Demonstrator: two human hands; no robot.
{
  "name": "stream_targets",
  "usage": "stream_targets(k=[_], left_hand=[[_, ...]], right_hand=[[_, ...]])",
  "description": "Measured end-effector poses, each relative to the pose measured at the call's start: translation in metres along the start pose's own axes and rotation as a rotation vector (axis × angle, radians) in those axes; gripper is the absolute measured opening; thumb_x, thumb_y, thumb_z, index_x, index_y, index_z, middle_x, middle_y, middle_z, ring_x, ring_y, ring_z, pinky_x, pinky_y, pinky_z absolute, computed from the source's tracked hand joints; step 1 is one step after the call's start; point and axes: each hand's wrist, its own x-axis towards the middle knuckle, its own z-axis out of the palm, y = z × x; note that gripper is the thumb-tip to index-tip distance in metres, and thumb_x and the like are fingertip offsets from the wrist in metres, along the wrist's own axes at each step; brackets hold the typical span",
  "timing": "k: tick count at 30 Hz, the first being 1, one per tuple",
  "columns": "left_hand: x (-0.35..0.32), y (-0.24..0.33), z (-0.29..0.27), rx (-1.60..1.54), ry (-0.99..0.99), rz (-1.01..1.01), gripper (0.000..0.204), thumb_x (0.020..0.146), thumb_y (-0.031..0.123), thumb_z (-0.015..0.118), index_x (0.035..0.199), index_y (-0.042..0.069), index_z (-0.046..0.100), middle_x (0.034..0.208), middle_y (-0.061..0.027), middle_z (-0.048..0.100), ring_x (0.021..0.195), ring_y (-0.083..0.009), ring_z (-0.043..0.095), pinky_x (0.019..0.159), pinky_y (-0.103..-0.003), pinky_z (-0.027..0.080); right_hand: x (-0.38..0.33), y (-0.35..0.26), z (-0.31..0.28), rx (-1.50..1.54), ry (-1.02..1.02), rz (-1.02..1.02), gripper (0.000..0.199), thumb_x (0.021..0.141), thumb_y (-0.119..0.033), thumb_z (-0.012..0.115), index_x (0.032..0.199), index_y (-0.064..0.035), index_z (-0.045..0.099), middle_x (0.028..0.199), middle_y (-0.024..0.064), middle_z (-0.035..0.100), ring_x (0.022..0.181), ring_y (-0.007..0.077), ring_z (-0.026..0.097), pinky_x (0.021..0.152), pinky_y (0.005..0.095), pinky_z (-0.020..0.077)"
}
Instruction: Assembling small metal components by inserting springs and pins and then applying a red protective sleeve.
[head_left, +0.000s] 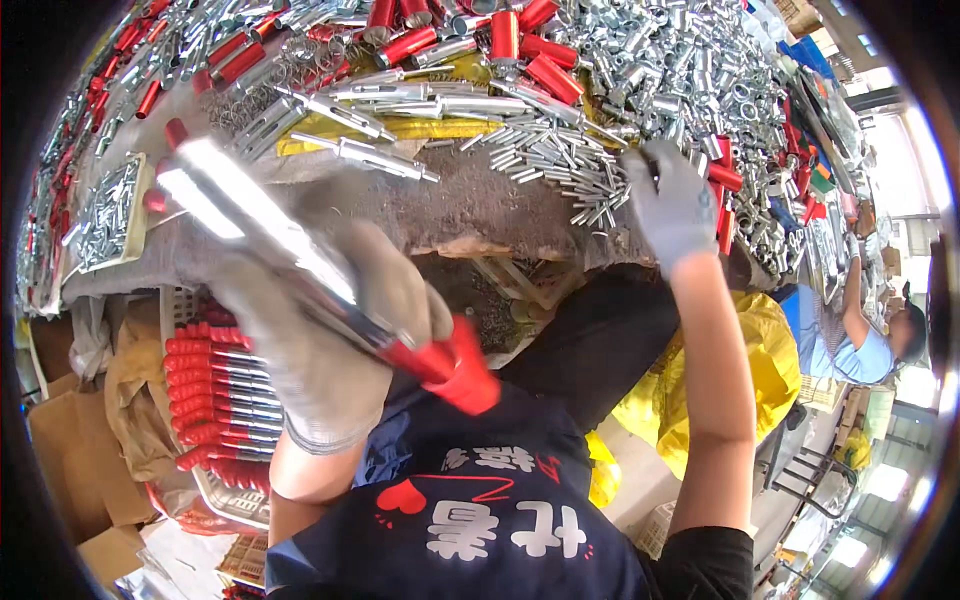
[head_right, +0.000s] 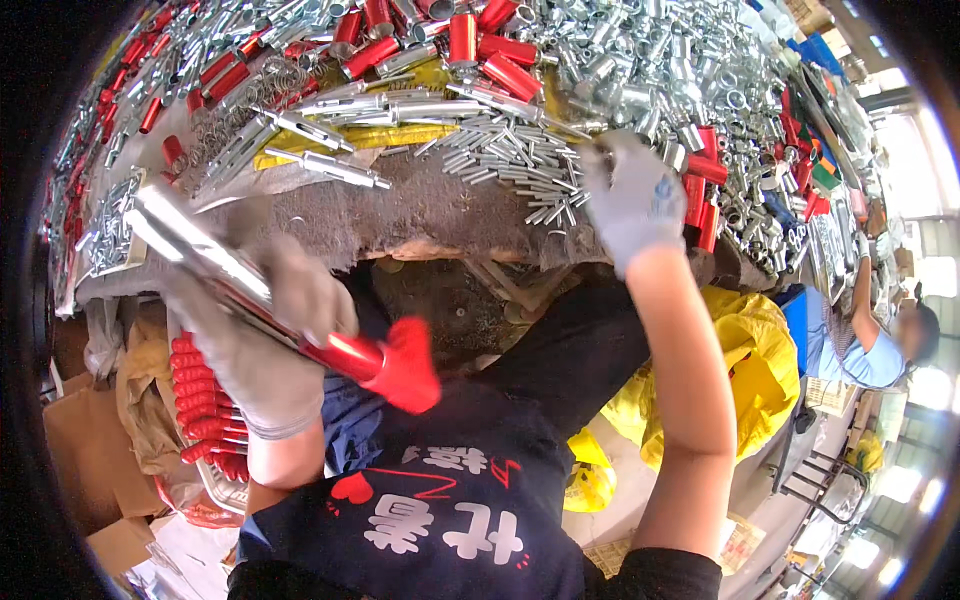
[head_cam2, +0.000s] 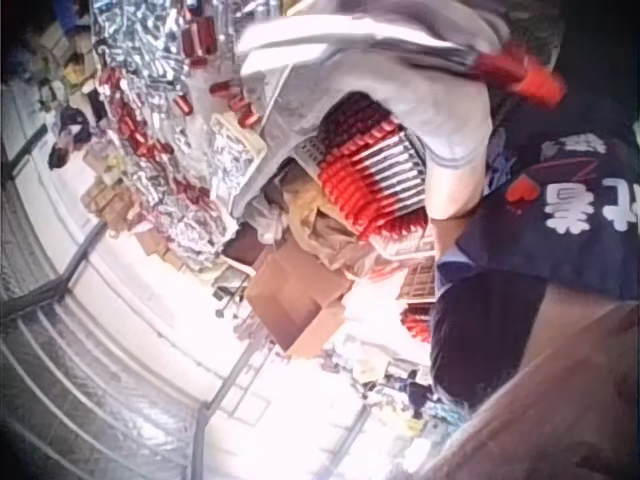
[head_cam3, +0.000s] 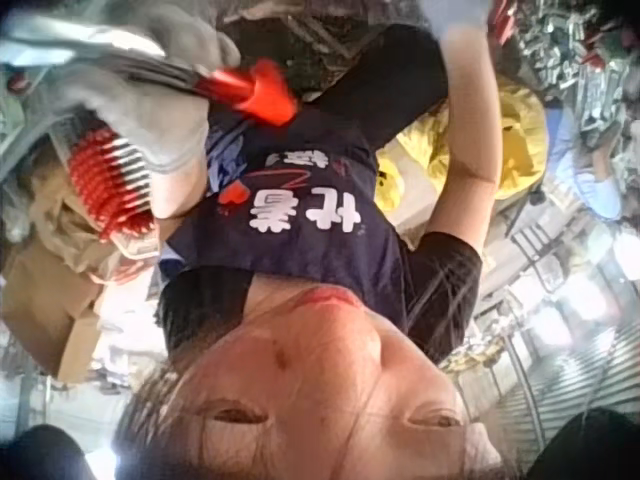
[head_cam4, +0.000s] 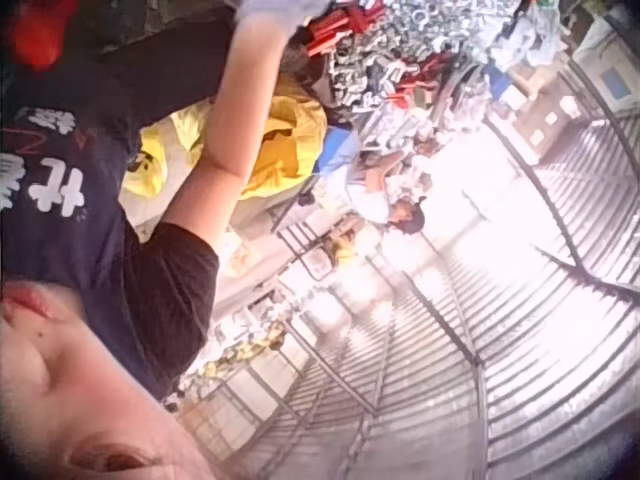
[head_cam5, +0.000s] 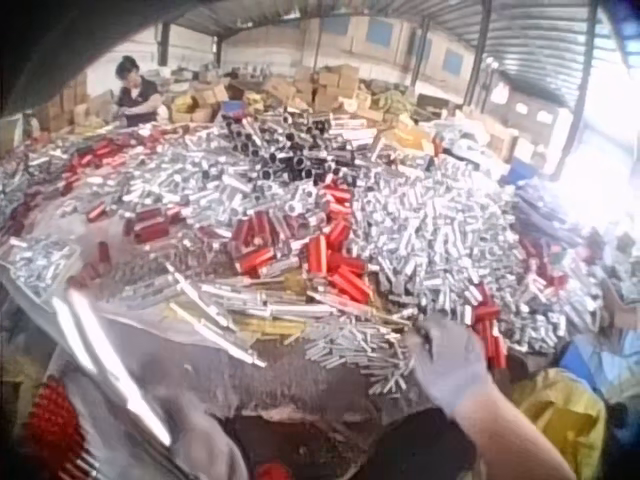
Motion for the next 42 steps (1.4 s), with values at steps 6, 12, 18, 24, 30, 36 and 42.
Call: stream_targets(k=[6,12,18,24,30,36,42], left_hand=[[-0.027,-0.04,-0.014,0.311,-0.166,-0.371,0.071,0.086,0.059,0.057,0.122,-0.002,0.048,0.094,-0.0069,0.057,0.073,-0.0134,0.056,0.066,-0.027,0.046],[-0.036,-0.048,-0.017,0.389,-0.31,-0.424,0.065,0.091,0.048,0.057,0.131,-0.003,0.044,0.099,-0.0077,0.059,0.074,-0.011,0.054,0.068,-0.026,0.046],[-0.034,-0.062,-0.024,0.745,-0.489,-0.213,0.055,0.094,0.036,0.056,0.133,-0.002,0.046,0.121,-0.0214,0.058,0.113,-0.0302,0.058,0.095,-0.036,0.043],[-0.028,-0.071,-0.013,0.758,-0.522,-0.197,0.066,0.091,0.048,0.055,0.132,-0.003,0.046,0.121,-0.0209,0.058,0.113,-0.0283,0.058,0.094,-0.034,0.044],[-0.038,-0.041,-0.027,0.686,-0.308,-0.402,0.059,0.094,0.019,0.056,0.143,-0.001,0.032,0.105,-0.0071,0.06,0.07,-0.0073,0.048,0.065,-0.022,0.044],[-0.046,-0.026,-0.034,0.694,-0.21,-0.41,0.079,0.09,0.045,0.06,0.144,-0.003,0.028,0.104,-0.0132,0.059,0.071,-0.0104,0.051,0.066,-0.023,0.045],[-0.045,-0.038,-0.032,0.7,-0.26,-0.408,0.066,0.091,0.035,0.06,0.141,-0.002,0.035,0.111,-0.0116,0.06,0.087,-0.0131,0.054,0.078,-0.025,0.044]], right_hand=[[0.033,-0.002,0.019,-0.241,-0.165,0.265,0.039,0.088,-0.032,0.06,0.111,-0.0021,0.047,0.095,0.0232,0.066,0.094,0.0385,0.064,0.083,0.0462,0.049],[-0.026,0.032,0.024,1.619,-0.012,0.415,0.051,0.087,-0.018,0.065,0.13,-0.0025,0.043,0.111,0.0149,0.061,0.087,0.0202,0.064,0.076,0.0329,0.055],[-0.108,-0.022,-0.007,1.733,-0.271,0.147,0.03,0.083,-0.011,0.066,0.108,-0.0021,0.049,0.099,0.0115,0.062,0.09,0.0217,0.063,0.071,0.0316,0.0522],[-0.113,-0.031,-0.011,1.486,-0.182,0.156,0.01,0.087,-0.007,0.065,0.083,-0.0024,0.057,0.078,0.003,0.059,0.067,0.0086,0.056,0.062,0.0224,0.0449],[-0.082,0.026,-0.004,0.393,0.357,-0.096,0.031,0.083,-0.001,0.055,0.114,-0.0002,0.057,0.113,0.0133,0.059,0.107,0.0271,0.056,0.094,0.0356,0.0434],[-0.013,0.098,0.008,0.058,0.397,-0.068,0.022,0.081,-0.017,0.066,0.103,-0.0102,0.067,0.104,0.0136,0.062,0.1,0.0321,0.058,0.09,0.0402,0.0436],[0.019,0.042,0.002,-0.61,-0.018,0.201,0.028,0.083,-0.035,0.064,0.108,-0.024,0.068,0.117,0.0072,0.058,0.108,0.0287,0.054,0.091,0.0456,0.0433]])
